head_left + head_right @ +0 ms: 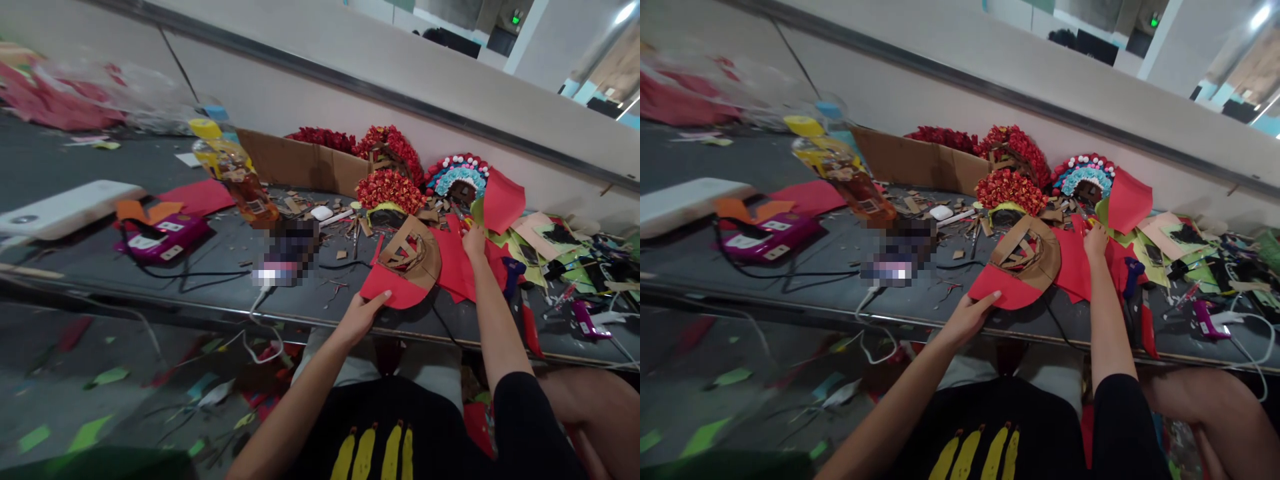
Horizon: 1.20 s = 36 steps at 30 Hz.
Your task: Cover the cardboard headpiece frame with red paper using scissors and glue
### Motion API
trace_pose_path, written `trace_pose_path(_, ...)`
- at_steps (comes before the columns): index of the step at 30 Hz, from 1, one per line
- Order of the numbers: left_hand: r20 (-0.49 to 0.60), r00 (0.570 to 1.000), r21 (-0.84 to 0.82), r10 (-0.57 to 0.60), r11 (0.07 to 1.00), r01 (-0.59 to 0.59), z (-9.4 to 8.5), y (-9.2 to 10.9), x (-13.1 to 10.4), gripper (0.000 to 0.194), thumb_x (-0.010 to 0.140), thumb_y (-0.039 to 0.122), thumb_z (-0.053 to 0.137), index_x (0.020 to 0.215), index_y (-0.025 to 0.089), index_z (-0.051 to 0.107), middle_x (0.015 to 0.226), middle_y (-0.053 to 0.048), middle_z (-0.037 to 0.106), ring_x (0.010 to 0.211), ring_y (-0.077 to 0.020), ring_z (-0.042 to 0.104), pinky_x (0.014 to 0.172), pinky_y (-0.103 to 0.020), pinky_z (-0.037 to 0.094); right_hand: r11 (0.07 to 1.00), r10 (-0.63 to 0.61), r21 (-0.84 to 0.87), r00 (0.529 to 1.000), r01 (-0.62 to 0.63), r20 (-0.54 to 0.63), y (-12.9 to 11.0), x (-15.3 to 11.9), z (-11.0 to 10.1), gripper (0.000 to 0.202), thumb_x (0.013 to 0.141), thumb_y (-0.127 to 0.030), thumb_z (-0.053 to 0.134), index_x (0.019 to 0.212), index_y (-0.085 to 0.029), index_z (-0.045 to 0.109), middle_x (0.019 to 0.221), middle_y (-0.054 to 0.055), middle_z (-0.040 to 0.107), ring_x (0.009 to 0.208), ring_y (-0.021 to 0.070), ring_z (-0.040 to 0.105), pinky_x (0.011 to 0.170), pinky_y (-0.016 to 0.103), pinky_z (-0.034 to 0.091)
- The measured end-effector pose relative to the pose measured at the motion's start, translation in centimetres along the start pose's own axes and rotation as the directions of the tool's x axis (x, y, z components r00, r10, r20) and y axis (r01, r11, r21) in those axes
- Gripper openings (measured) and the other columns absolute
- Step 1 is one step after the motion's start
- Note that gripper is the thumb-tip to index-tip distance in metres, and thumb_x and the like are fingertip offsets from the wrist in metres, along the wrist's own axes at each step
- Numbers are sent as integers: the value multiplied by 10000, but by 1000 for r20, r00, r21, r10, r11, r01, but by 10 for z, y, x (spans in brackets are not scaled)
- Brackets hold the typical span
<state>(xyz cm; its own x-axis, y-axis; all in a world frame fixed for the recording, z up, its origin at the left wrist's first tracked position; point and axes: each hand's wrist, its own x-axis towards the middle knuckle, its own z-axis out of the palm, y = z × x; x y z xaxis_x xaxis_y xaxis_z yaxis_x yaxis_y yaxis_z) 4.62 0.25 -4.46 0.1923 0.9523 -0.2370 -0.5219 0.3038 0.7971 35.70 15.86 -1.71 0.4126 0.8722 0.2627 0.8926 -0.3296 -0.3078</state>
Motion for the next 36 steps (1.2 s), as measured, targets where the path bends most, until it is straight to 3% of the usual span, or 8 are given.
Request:
trace_pose_path(5, -1, 1000, 8, 17, 1000, -17, -1, 0, 1, 480, 525, 373, 836, 911, 116, 709, 900, -102, 738, 901, -261, 676, 909, -396, 488, 886, 123, 457, 991, -83, -59, -11, 4, -13, 371, 863, -326, 419, 1122, -103, 561, 1015, 126, 653, 896, 191, 620, 788, 311, 481)
trace_pose_path(10, 12, 1000, 10, 21, 1000, -21, 3, 3, -1, 448, 547, 368, 824, 902, 121, 707, 912, -93, 737, 898, -245, 675, 903, -374, 489, 667, 151, 741, 988, -77, -33, -27, -9, -27, 299, 805, -401, 496, 957, -161, 591, 762, 7, 651, 604, 109, 578, 594, 240, 483)
trace_pose_path(12, 17, 1000, 21, 22, 1000, -23, 3, 3, -1, 444, 540, 380, 825, 881, 121, 710, 898, -94, 738, 888, -250, 677, 881, -370, 498, 511, 154, 856, 988, -76, -5, -32, -16, -33, 264, 745, -397, 585, 892, -177, 578, 739, -17, 630, 566, 88, 543, 555, 219, 459)
trace_pose_path(16, 20, 1000, 30, 24, 999, -25, 1, 2, -1, 447, 543, 388, 823, 886, 123, 713, 897, -102, 738, 881, -254, 680, 867, -376, 504, 59, 148, 990, 982, -129, 119, -40, -25, -49, 269, 650, -352, 702, 796, -203, 534, 680, -58, 580, 523, 65, 483, 508, 197, 413)
trace_pose_path(18, 17, 1000, 28, 26, 999, -27, 0, 1, 0, 446, 547, 385, 823, 893, 126, 713, 900, -100, 738, 878, -248, 681, 876, -373, 500, -63, 108, 988, 983, -140, 146, -46, -30, -61, 258, 667, -360, 700, 790, -214, 527, 663, -70, 558, 533, 64, 482, 526, 196, 416)
trace_pose_path(25, 39, 999, 7, 29, 1000, -29, -3, -3, 3, 435, 575, 366, 816, 919, 125, 704, 919, -92, 737, 884, -234, 682, 896, -362, 497, -166, -188, 980, 979, -108, 76, -72, -67, -110, 318, 786, -576, 557, 800, -259, 568, 718, -36, 529, 613, 91, 478, 604, 230, 440)
trace_pose_path(30, 2, 999, -5, 37, 999, -37, -1, -2, 2, 498, 538, 366, 833, 950, 123, 696, 931, -94, 734, 921, -244, 673, 914, -375, 494, -146, -245, 978, 963, -150, 111, -81, -94, -124, 515, 775, -738, 410, 766, -247, 565, 680, -18, 452, 568, 105, 420, 543, 240, 418)
trace_pose_path(36, -6, 1000, -11, 29, 1000, -29, 3, 2, -1, 463, 523, 364, 838, 903, 138, 700, 891, -84, 737, 901, -243, 674, 891, -374, 507, -300, -283, 919, 944, -255, 170, -80, -128, -132, 648, 686, -836, 380, 791, -227, 577, 644, -25, 359, 524, 103, 323, 478, 233, 369)
